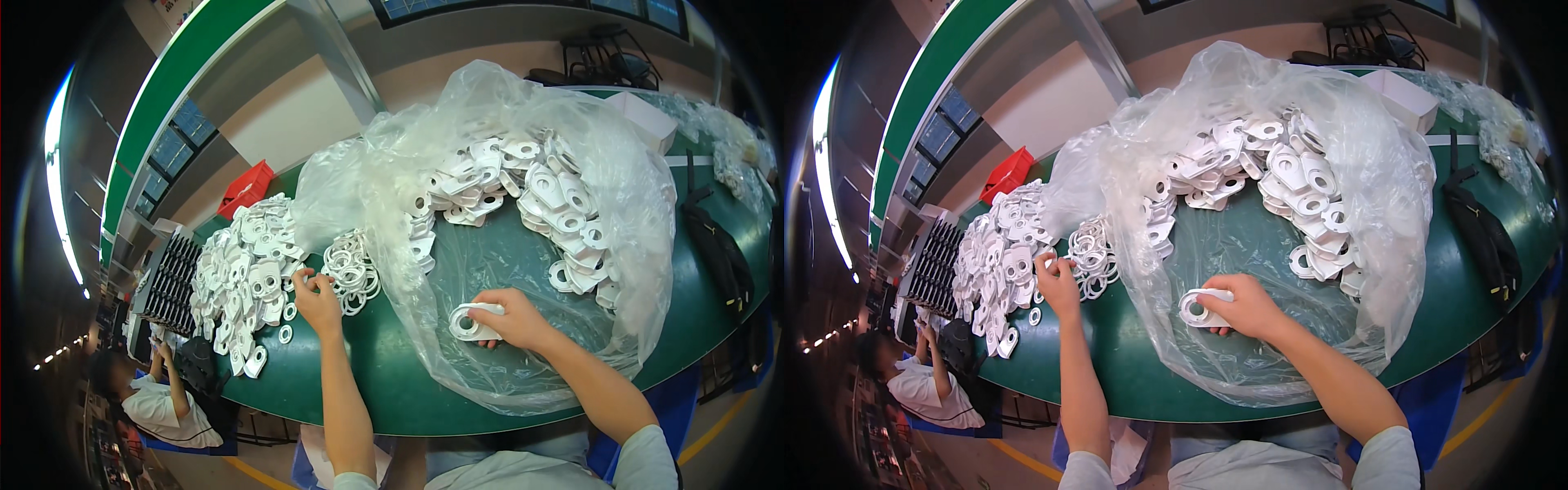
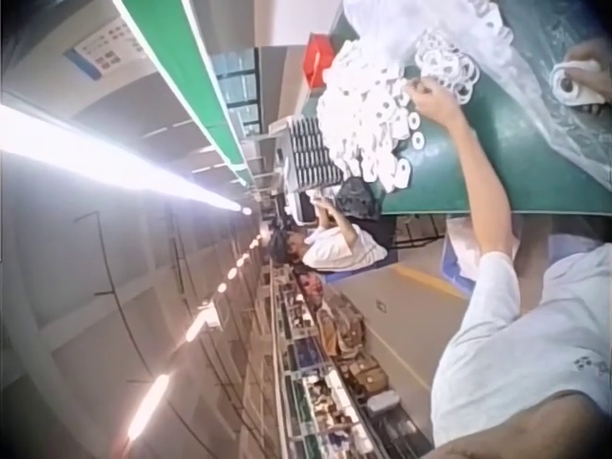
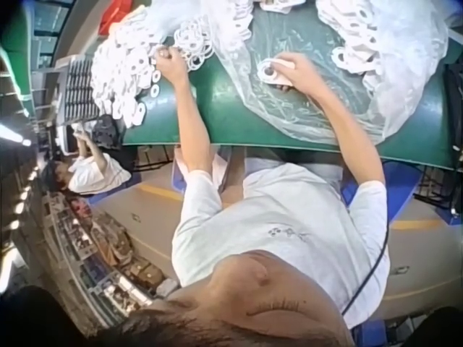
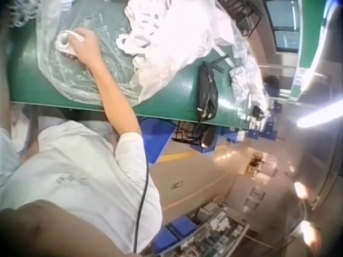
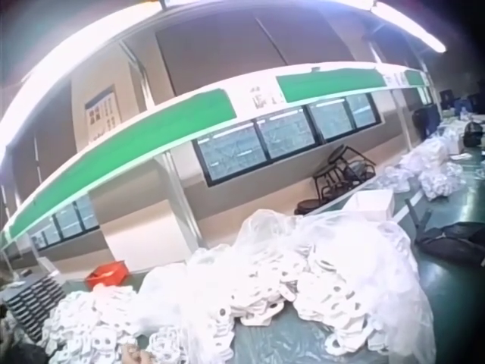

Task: Assembling small white plastic components by fitting rings onto base parts at a factory workstation.

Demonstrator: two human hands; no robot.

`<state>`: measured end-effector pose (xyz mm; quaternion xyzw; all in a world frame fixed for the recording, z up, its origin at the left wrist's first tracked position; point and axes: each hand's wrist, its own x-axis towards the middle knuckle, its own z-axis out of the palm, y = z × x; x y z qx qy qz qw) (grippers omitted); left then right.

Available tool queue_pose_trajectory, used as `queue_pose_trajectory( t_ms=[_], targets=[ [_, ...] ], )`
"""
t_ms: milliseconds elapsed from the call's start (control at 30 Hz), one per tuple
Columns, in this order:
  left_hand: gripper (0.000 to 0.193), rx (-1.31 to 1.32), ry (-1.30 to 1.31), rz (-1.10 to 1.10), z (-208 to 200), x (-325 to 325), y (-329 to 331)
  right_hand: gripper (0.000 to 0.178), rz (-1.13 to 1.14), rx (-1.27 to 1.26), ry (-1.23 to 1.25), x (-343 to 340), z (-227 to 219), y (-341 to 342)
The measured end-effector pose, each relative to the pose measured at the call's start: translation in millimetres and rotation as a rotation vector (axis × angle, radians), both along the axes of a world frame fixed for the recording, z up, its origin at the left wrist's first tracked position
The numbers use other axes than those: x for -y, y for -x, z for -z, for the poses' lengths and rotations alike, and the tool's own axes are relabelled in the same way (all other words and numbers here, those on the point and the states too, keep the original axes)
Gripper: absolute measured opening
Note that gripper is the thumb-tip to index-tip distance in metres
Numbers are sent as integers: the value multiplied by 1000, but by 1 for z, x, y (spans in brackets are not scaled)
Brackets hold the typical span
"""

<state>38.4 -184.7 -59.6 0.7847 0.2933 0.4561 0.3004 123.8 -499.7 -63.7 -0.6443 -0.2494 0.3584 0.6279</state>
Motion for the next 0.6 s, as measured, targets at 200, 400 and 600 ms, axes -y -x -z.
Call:
queue_pose_trajectory(
  t_ms=[200,400,600],
  targets=[
    [42,147,382,172,10,-17,5,18,1,5,11,-1,-6,3],
    [32,149,541,246,6,-21,8,19,23,6,0,-1,-3,2],
    [18,-318,-123,-97,4,-30,21,17,12,-13,-4,-2,-5,4]
  ],
)
